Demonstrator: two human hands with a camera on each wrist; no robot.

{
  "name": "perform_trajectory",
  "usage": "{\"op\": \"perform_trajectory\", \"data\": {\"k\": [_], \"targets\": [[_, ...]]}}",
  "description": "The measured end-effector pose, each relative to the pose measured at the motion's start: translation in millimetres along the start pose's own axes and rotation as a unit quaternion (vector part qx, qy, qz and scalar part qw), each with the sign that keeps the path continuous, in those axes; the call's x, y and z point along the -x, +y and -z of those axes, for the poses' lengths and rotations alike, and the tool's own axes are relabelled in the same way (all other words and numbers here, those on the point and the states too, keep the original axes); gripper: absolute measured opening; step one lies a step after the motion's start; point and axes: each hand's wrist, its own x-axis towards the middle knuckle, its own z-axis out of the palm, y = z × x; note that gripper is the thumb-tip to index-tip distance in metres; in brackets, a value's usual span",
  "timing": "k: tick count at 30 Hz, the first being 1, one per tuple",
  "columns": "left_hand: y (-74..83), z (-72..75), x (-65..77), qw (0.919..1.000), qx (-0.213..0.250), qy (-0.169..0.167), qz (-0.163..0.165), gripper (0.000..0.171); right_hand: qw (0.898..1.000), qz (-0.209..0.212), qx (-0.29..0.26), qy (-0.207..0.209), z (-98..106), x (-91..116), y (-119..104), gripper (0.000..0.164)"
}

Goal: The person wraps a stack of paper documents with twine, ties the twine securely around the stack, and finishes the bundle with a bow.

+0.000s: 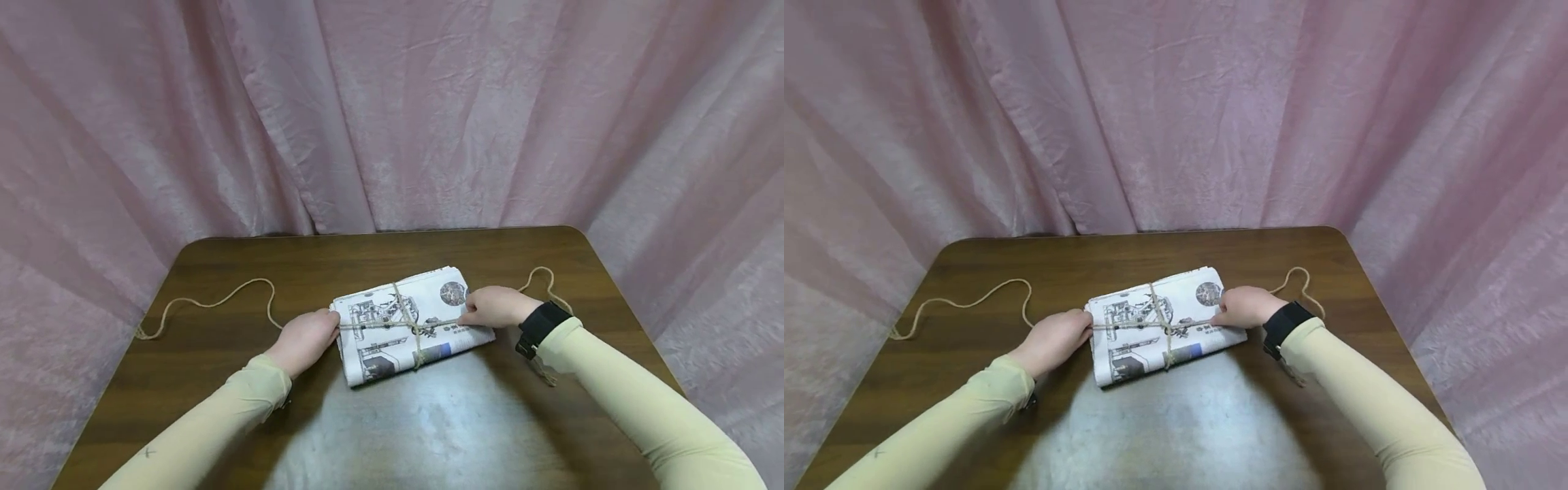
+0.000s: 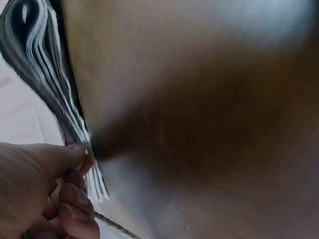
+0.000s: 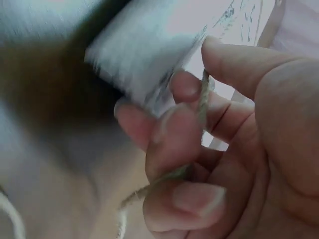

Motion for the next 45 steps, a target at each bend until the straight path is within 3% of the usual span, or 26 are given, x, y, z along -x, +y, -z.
{"op": "perform_trajectory", "data": {"k": [3,6,8,13,16,22,24,30,35,38,42,45], "targets": [[-10.7,-1.6,-8.3,0.9995,0.013,-0.003,0.027,0.019,0.999,0.008,-0.046,-0.023,-11,6,-4,0.042],[-16.7,1.3,-12.1,0.9955,0.062,-0.030,0.064,0.008,0.994,0.013,-0.103,-0.043,-18,11,-6,0.041],[-18.2,4.8,-11.5,0.9879,0.107,-0.056,0.097,0.006,0.990,0.008,-0.134,-0.041,-20,16,-6,0.038],[-16.1,12.2,-4.9,0.9653,0.184,-0.094,0.160,0.027,0.985,-0.028,-0.171,0.011,-19,24,0,0.032],[-16.9,11.9,-2.9,0.9579,0.211,-0.098,0.168,0.030,0.983,-0.036,-0.178,0.033,-19,24,4,0.030],[-27.7,7.4,-1.7,0.9257,0.297,-0.117,0.202,0.026,0.972,-0.032,-0.230,0.025,-26,18,13,0.029],[-30.3,6.9,-1.3,0.9191,0.310,-0.124,0.209,0.026,0.969,-0.034,-0.245,0.022,-29,17,15,0.029],[-30.7,7.2,0.1,0.9112,0.315,-0.128,0.233,0.038,0.963,-0.081,-0.250,0.063,-38,18,13,0.036],[-29.0,8.9,1.2,0.9053,0.318,-0.126,0.252,0.052,0.948,-0.137,-0.278,0.075,-40,21,12,0.042],[-27.6,10.2,0.8,0.9066,0.315,-0.129,0.250,0.060,0.941,-0.153,-0.292,0.076,-39,21,10,0.042],[-25.5,11.3,-0.4,0.9115,0.309,-0.129,0.239,0.065,0.942,-0.146,-0.291,0.081,-38,22,9,0.039],[-24.9,10.7,-1.1,0.8886,0.360,-0.130,0.253,0.060,0.939,-0.132,-0.307,0.081,-37,23,8,0.044]]}}
